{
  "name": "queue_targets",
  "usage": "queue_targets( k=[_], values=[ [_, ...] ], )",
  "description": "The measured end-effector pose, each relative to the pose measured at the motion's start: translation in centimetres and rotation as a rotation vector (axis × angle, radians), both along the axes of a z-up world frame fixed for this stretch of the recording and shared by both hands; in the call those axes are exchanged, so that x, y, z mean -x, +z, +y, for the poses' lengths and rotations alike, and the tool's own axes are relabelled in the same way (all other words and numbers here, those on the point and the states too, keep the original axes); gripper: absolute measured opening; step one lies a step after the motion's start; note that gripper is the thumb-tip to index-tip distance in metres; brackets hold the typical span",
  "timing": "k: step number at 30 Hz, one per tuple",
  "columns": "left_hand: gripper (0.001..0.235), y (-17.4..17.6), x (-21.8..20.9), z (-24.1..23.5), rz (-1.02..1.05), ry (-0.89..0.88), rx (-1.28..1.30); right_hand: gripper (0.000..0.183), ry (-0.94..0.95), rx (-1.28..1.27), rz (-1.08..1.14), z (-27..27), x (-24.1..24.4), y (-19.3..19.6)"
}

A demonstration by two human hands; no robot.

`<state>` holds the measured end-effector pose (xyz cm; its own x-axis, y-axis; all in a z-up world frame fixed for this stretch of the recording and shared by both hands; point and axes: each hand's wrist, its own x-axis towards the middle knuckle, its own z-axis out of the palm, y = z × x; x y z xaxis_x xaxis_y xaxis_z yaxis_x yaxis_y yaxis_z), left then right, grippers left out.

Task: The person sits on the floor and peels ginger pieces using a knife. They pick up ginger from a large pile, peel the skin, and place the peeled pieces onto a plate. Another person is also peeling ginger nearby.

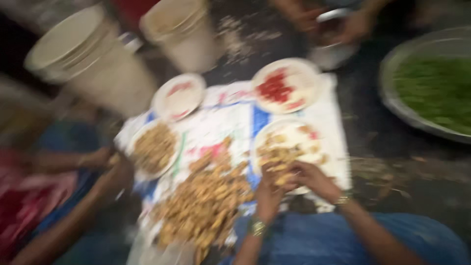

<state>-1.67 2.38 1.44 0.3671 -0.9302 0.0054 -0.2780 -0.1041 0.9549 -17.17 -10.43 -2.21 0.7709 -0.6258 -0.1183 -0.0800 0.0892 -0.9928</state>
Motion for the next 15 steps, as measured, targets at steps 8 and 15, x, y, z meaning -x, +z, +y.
queue_targets(
  k=[8, 15],
  values=[
    [0.021, -4.7, -1.7, -1.6, 0.36, 0.125, -0.039, 0.019, -0.238, 0.175, -0.027, 0.7, 0.1, 1.7],
    [0.017, -7.6, -1.1, -3.0, 0.448, 0.275, 0.069, 0.022, -0.335, 0.207, 0.031, 0.6, -0.8, 3.2]
  ],
)
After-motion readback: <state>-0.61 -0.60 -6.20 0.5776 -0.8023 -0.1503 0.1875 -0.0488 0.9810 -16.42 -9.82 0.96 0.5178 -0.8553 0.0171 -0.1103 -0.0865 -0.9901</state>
